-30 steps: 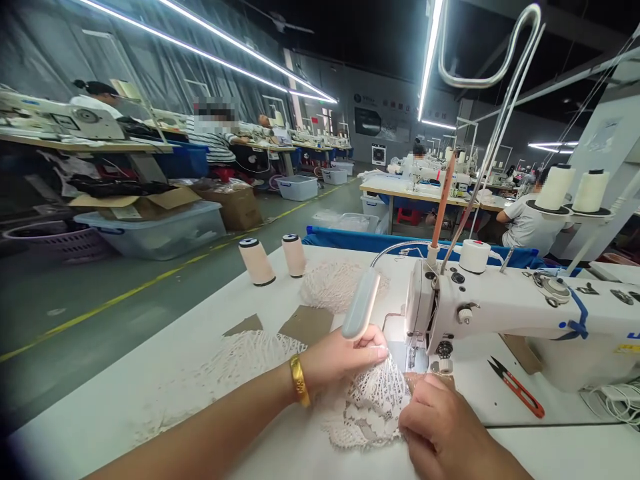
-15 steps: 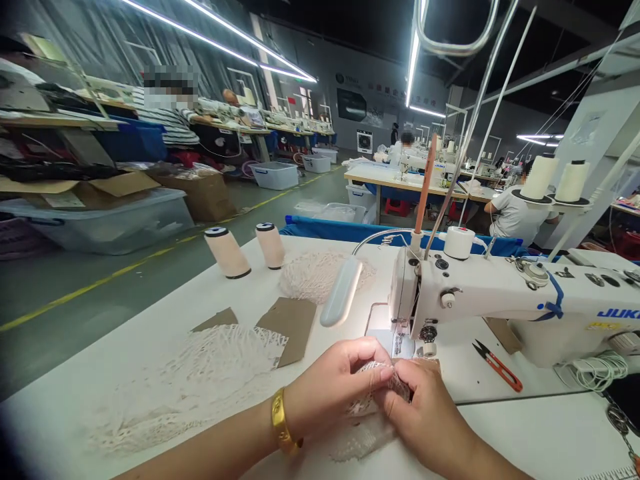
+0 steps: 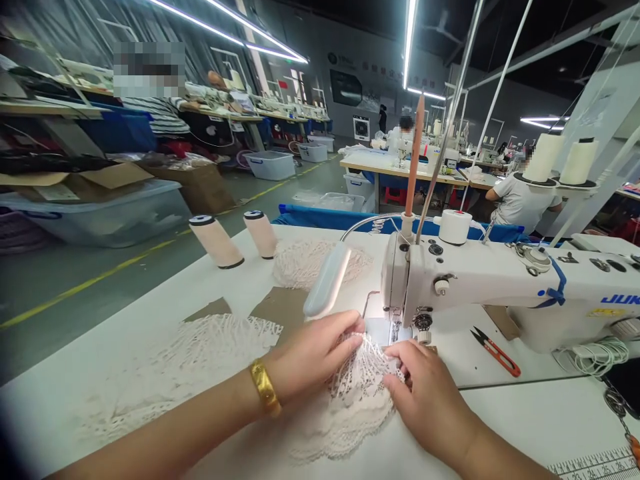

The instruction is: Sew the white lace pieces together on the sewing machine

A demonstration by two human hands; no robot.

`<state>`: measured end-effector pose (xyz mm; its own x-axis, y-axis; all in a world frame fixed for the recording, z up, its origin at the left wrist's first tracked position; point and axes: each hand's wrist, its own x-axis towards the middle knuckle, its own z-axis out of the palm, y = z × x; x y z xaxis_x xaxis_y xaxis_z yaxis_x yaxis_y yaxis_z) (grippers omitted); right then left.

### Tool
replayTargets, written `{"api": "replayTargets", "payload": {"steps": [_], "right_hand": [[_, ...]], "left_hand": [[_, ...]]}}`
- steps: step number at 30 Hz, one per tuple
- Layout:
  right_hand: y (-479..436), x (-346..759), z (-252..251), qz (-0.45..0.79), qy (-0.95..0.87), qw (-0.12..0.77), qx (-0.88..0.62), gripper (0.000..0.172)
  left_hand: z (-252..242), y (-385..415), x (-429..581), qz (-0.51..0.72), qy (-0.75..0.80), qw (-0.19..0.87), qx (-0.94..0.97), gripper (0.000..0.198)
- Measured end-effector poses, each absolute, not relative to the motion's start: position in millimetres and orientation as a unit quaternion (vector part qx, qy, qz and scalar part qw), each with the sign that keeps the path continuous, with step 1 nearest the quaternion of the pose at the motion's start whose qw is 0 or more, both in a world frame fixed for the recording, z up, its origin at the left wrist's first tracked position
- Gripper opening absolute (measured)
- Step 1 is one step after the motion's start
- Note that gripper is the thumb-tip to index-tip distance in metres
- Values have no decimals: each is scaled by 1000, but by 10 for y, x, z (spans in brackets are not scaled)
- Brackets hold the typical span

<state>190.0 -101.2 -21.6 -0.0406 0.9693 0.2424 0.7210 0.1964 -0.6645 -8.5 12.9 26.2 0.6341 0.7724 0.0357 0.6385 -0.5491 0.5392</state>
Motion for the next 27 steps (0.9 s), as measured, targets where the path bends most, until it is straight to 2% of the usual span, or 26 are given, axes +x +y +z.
{"api": "replayTargets", "payload": {"steps": [2, 4, 6, 11, 20, 27], "right_hand": [[-1011, 1912, -235, 186, -683, 344, -617, 28], [-1006, 1907, -243, 196, -679, 360, -609, 27], [-1000, 1896, -239, 217, -673, 376, -599, 25], [-1003, 1894, -184, 275, -638, 388, -605, 17], [-1055, 1879, -191, 244, -644, 412, -596, 13], [-1038, 1883, -190, 208, -666, 409, -589, 13]], "left_hand": [[222, 102, -89, 156, 365, 220, 891, 24], [168, 46, -57, 168, 281, 254, 910, 28], [120, -2, -15, 162, 241, 298, 909, 22], [98, -12, 15, 138, 297, 358, 875, 10], [81, -62, 51, 181, 289, 411, 846, 22], [44, -82, 52, 203, 277, 394, 852, 25]]}}
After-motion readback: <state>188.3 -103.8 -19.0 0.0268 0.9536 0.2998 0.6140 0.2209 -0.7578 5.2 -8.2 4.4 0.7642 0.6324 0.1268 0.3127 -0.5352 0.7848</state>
